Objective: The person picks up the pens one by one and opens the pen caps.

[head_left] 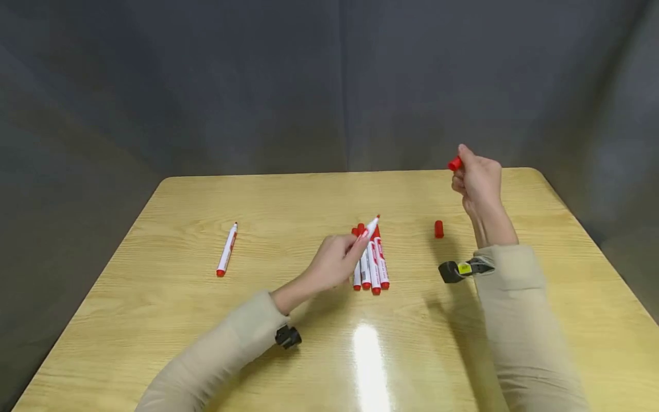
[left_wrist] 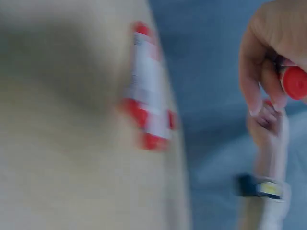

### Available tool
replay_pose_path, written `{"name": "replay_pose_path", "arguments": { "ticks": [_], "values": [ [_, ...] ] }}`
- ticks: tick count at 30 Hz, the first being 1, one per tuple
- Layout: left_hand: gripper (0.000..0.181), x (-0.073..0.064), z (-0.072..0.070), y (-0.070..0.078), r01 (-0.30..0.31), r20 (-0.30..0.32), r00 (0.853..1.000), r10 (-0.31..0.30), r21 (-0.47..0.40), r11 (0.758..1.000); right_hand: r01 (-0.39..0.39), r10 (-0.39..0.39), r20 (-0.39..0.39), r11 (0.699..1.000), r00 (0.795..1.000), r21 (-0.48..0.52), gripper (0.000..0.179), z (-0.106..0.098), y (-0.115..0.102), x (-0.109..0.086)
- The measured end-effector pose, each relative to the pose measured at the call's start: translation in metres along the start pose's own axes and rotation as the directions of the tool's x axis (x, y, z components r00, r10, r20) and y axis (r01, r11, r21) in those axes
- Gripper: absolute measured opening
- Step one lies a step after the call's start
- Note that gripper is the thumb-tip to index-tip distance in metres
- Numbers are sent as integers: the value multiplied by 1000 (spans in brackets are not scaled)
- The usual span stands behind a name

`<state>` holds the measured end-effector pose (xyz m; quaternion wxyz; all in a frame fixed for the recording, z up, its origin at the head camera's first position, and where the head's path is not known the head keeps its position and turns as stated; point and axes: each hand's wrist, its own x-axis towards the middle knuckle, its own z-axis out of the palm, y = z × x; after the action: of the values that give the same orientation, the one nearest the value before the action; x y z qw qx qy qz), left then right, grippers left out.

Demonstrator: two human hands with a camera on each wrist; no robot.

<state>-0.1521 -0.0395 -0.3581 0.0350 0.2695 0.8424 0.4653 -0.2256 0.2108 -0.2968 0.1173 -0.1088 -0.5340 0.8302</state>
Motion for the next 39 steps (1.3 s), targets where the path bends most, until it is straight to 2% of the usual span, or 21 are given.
{"name": "replay_pose_path", "arguments": {
  "ticks": [1,4,7,10,13,18,24,28,32,39],
  "values": [
    [37,1,-2,1,-3,-18,1000,3,-25,1000,-19,24,53,997,998,-77,38,-1,1,0],
    [35,8,-8,5,16,-6,1000,-16,-113,993,-70,104,187,981,977,-179,36,0,9,-2],
    [32,13,-10,5,58,26,998,-55,-165,985,-101,175,270,958,947,-269,34,-1,18,-7],
    [30,16,-10,4,77,24,997,-74,-206,976,-115,232,334,935,914,-336,31,-3,24,-11],
    [29,17,-10,2,96,25,995,-93,-251,963,-121,266,358,918,895,-378,27,-6,30,-13],
    [28,18,-7,0,161,79,986,-143,-299,941,-135,307,358,892,882,-431,25,-13,38,-14],
    [24,18,-5,-7,186,104,981,-163,-283,941,-106,334,381,854,862,-510,24,-23,43,-16],
    [25,18,-6,-12,202,87,979,-185,-288,936,-87,336,389,841,858,-535,22,-31,43,-17],
    [27,18,-7,-14,230,62,973,-222,-304,924,-81,331,379,835,865,-545,20,-38,43,-18],
    [24,20,-9,-20,213,12,976,-219,-293,932,-101,336,313,808,888,-581,41,-49,44,-17]
  ]
}}
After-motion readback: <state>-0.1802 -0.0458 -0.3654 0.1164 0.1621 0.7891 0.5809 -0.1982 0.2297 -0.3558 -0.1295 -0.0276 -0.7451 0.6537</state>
